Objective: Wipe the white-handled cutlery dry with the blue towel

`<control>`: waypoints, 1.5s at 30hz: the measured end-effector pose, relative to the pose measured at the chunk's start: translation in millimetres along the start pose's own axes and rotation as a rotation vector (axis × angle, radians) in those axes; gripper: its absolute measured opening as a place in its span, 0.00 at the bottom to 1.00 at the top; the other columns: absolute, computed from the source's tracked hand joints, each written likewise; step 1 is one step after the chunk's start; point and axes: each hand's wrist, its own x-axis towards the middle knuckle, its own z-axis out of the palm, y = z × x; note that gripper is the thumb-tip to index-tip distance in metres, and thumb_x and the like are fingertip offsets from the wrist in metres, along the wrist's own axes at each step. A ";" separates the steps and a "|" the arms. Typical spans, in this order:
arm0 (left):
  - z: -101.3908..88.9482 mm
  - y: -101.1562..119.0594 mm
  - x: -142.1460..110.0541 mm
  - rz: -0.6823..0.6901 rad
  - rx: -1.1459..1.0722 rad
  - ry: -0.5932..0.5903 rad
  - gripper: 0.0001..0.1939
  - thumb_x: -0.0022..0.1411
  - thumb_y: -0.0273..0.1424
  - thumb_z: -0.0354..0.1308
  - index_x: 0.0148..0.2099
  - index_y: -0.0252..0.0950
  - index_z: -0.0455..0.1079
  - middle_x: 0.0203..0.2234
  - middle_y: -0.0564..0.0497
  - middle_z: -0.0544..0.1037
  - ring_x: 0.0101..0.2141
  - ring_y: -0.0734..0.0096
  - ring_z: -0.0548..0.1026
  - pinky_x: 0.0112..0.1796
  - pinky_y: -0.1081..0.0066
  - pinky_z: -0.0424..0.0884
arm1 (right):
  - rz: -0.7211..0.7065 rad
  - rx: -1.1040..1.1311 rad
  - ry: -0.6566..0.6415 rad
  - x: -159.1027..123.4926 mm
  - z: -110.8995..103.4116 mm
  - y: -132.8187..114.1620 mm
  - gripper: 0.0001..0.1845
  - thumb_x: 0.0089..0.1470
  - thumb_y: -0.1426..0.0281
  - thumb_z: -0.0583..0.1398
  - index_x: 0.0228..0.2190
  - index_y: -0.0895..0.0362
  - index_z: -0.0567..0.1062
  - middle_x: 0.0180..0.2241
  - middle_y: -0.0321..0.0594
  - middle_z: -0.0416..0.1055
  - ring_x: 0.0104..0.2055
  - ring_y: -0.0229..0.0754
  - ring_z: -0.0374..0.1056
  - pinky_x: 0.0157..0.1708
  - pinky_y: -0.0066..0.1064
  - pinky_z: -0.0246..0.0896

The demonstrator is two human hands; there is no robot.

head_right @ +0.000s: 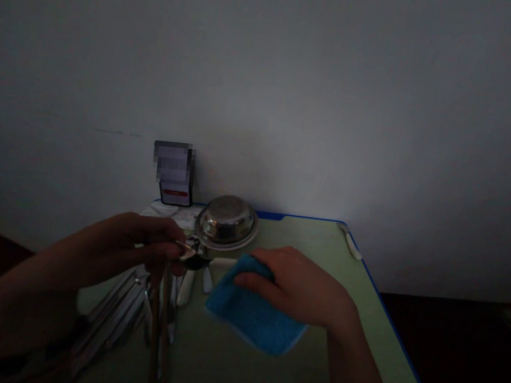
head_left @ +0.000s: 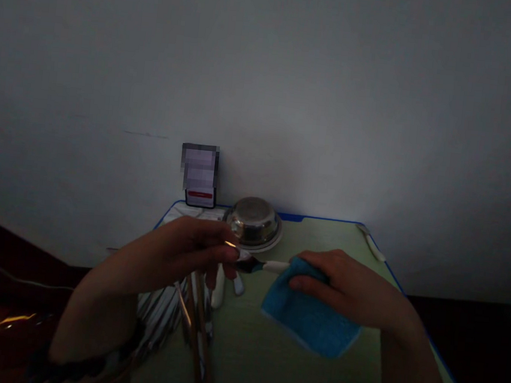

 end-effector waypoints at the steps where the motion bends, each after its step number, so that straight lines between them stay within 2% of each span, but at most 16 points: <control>1: -0.5 -1.5 0.0 0.001 -0.001 0.007 0.07 0.64 0.31 0.52 0.36 0.36 0.69 0.25 0.57 0.77 0.24 0.79 0.75 0.25 0.81 0.70 | 0.008 -0.007 0.004 -1.3 -0.5 0.8 0.18 0.59 0.56 0.50 0.31 0.57 0.70 0.27 0.36 0.70 0.29 0.37 0.66 0.29 0.28 0.55; 7: 1.1 -6.2 1.6 0.009 0.017 0.025 0.08 0.65 0.33 0.51 0.36 0.35 0.68 0.25 0.56 0.75 0.24 0.79 0.74 0.24 0.81 0.68 | 0.031 -0.031 0.045 -6.8 -3.7 2.7 0.18 0.58 0.56 0.51 0.32 0.57 0.71 0.28 0.37 0.70 0.30 0.39 0.66 0.30 0.30 0.56; 14: 4.3 -9.7 5.7 0.033 0.026 0.061 0.09 0.66 0.34 0.48 0.36 0.35 0.63 0.24 0.57 0.69 0.23 0.80 0.70 0.24 0.80 0.67 | 0.059 -0.017 0.136 -8.0 -5.4 3.8 0.18 0.58 0.56 0.51 0.31 0.56 0.71 0.28 0.36 0.71 0.28 0.37 0.66 0.28 0.29 0.56; 18: 7.5 -9.0 8.3 0.023 0.125 0.091 0.12 0.66 0.37 0.46 0.34 0.35 0.63 0.21 0.58 0.67 0.22 0.79 0.67 0.24 0.79 0.64 | 0.090 -0.031 0.176 -6.9 -3.9 2.3 0.17 0.57 0.56 0.51 0.34 0.55 0.72 0.27 0.34 0.71 0.27 0.36 0.66 0.27 0.29 0.55; 22: 9.0 -10.1 8.3 -0.023 0.234 0.063 0.20 0.67 0.41 0.40 0.28 0.35 0.62 0.20 0.57 0.65 0.22 0.77 0.65 0.23 0.77 0.61 | 0.069 -0.060 0.246 -6.5 -2.9 1.3 0.15 0.56 0.57 0.55 0.39 0.54 0.71 0.32 0.35 0.73 0.31 0.38 0.68 0.30 0.29 0.58; 26: 8.6 -11.1 9.2 -0.008 0.289 0.003 0.18 0.66 0.41 0.43 0.33 0.36 0.67 0.24 0.56 0.68 0.26 0.75 0.67 0.26 0.77 0.63 | 0.034 -0.038 0.290 -6.5 -3.4 2.6 0.15 0.54 0.60 0.58 0.42 0.53 0.70 0.39 0.36 0.73 0.37 0.39 0.69 0.36 0.30 0.60; 31: 6.5 -9.4 11.1 0.001 0.289 0.016 0.14 0.64 0.40 0.49 0.42 0.39 0.71 0.34 0.53 0.75 0.35 0.70 0.72 0.34 0.75 0.66 | 0.016 -0.023 0.261 -6.9 -3.3 5.3 0.17 0.53 0.60 0.59 0.43 0.52 0.71 0.41 0.36 0.73 0.40 0.40 0.69 0.39 0.31 0.61; 38: 7.9 -3.0 9.7 -0.032 0.241 0.077 0.14 0.61 0.42 0.53 0.39 0.38 0.70 0.31 0.53 0.75 0.32 0.70 0.73 0.31 0.75 0.67 | -0.022 -0.023 0.209 -6.0 -1.6 5.1 0.18 0.52 0.61 0.60 0.45 0.52 0.70 0.42 0.36 0.73 0.42 0.40 0.68 0.42 0.32 0.61; 43: 8.3 -2.6 10.1 -0.084 0.244 0.098 0.15 0.58 0.43 0.55 0.40 0.37 0.69 0.22 0.56 0.72 0.24 0.74 0.70 0.24 0.77 0.64 | -0.024 -0.003 0.185 -5.7 -2.0 5.7 0.20 0.51 0.60 0.60 0.46 0.51 0.70 0.41 0.38 0.73 0.41 0.42 0.69 0.41 0.35 0.61; 45: 8.0 -2.8 9.8 -0.081 0.238 0.125 0.16 0.57 0.43 0.57 0.41 0.37 0.69 0.23 0.56 0.73 0.25 0.72 0.71 0.25 0.76 0.65 | -0.026 0.020 0.170 -6.1 -2.4 5.8 0.21 0.51 0.60 0.60 0.47 0.50 0.70 0.42 0.38 0.73 0.41 0.42 0.69 0.41 0.35 0.61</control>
